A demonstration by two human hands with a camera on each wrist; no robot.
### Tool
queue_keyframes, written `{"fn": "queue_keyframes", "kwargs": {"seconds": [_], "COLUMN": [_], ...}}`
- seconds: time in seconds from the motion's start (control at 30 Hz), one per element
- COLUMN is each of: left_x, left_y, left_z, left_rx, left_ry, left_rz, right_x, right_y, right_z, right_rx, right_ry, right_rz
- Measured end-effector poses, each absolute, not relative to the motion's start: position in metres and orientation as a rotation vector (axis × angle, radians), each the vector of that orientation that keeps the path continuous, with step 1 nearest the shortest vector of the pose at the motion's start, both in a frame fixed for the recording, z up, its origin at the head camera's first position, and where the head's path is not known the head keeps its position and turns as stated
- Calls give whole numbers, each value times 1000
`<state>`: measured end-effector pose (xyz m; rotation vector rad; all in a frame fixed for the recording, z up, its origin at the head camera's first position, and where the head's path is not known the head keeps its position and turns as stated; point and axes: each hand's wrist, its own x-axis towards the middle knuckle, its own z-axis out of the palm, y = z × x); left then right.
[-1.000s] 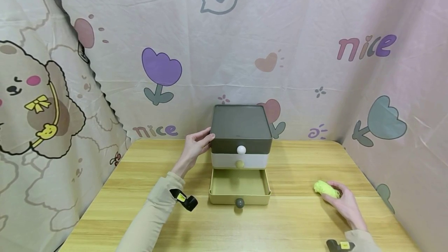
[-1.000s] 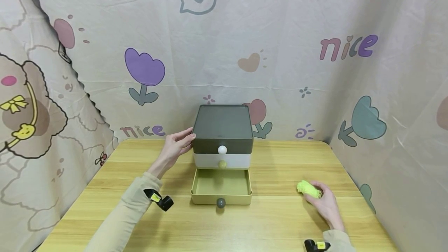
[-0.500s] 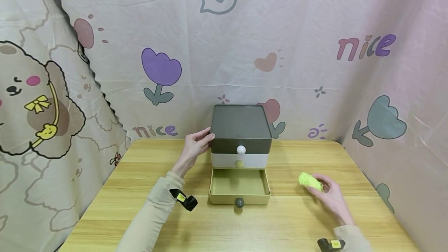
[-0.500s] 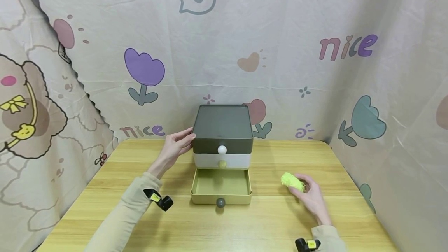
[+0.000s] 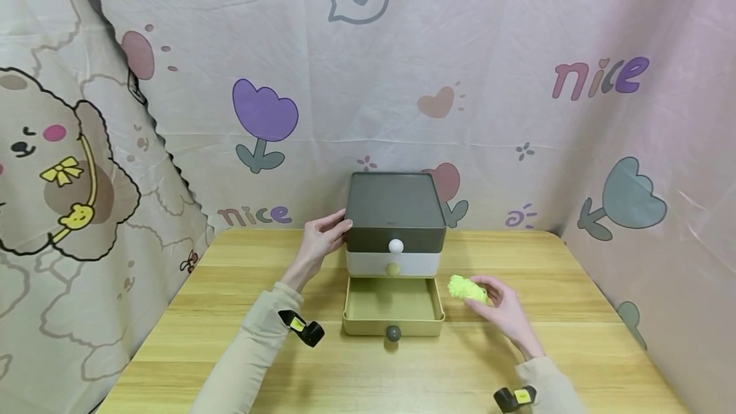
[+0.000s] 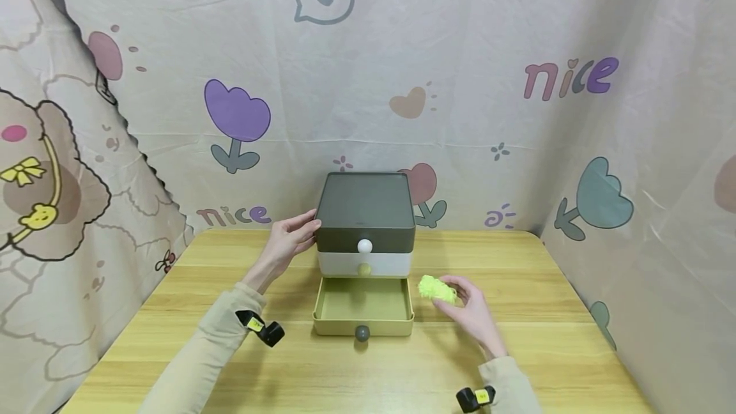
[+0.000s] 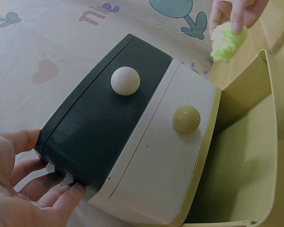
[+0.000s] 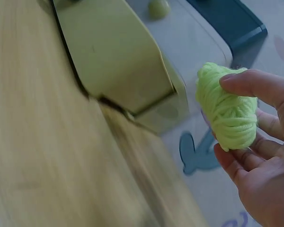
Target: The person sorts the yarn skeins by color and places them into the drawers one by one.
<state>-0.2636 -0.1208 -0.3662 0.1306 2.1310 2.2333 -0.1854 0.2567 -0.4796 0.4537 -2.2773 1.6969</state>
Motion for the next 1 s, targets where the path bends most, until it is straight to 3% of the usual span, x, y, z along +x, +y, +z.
{"fn": "queue_keyframes", "kwargs": {"seconds": [0.47, 1.0], "left_x": [-266, -266], "left_y": [-121, -122], "left_z": [-368, -368], "left_rx": [142, 143], "left_ry": [2145, 2136], "left_rz": [2236, 2238], "right_x": [-194, -196], "right_y": [204, 176], "right_z": [-466, -463], "right_rx": [646, 702], "right_ry": [-2330, -2452], "right_rz": [1702, 1545]}}
